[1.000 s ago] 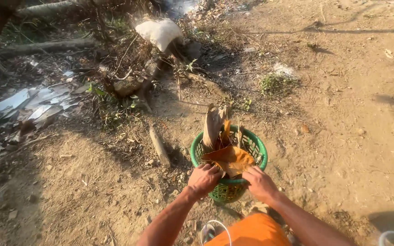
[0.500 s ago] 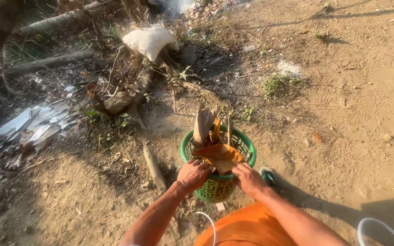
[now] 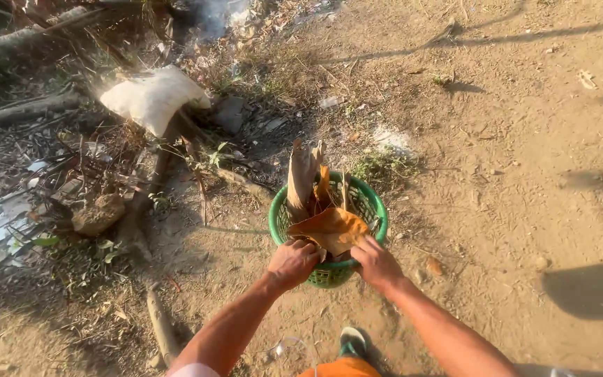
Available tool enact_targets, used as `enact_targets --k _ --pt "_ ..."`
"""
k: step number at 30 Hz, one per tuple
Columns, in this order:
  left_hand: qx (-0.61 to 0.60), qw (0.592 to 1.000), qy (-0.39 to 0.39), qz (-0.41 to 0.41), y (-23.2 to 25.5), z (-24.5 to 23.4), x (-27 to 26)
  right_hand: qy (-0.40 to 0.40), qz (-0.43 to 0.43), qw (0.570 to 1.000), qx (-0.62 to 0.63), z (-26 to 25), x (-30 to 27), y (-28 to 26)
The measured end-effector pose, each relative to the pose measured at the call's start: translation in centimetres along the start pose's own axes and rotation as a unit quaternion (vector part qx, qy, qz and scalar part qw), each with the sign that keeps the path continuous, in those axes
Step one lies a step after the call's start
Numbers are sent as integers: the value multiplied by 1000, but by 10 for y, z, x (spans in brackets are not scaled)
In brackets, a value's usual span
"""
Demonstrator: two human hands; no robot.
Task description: Collecting dried leaves and debris from the ground into a basket and discarding them in a fire.
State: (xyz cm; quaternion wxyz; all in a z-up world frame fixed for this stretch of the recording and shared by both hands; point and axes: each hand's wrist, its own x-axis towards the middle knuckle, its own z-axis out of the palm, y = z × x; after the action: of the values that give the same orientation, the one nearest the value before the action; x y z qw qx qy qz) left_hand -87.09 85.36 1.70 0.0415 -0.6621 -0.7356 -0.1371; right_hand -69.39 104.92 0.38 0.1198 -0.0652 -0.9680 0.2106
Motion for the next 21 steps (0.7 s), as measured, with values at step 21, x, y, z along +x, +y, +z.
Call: enact_targets --k 21 --pt "39 997 -52 -36 -152 -16 162 10 21 999 -35 -35 193 94"
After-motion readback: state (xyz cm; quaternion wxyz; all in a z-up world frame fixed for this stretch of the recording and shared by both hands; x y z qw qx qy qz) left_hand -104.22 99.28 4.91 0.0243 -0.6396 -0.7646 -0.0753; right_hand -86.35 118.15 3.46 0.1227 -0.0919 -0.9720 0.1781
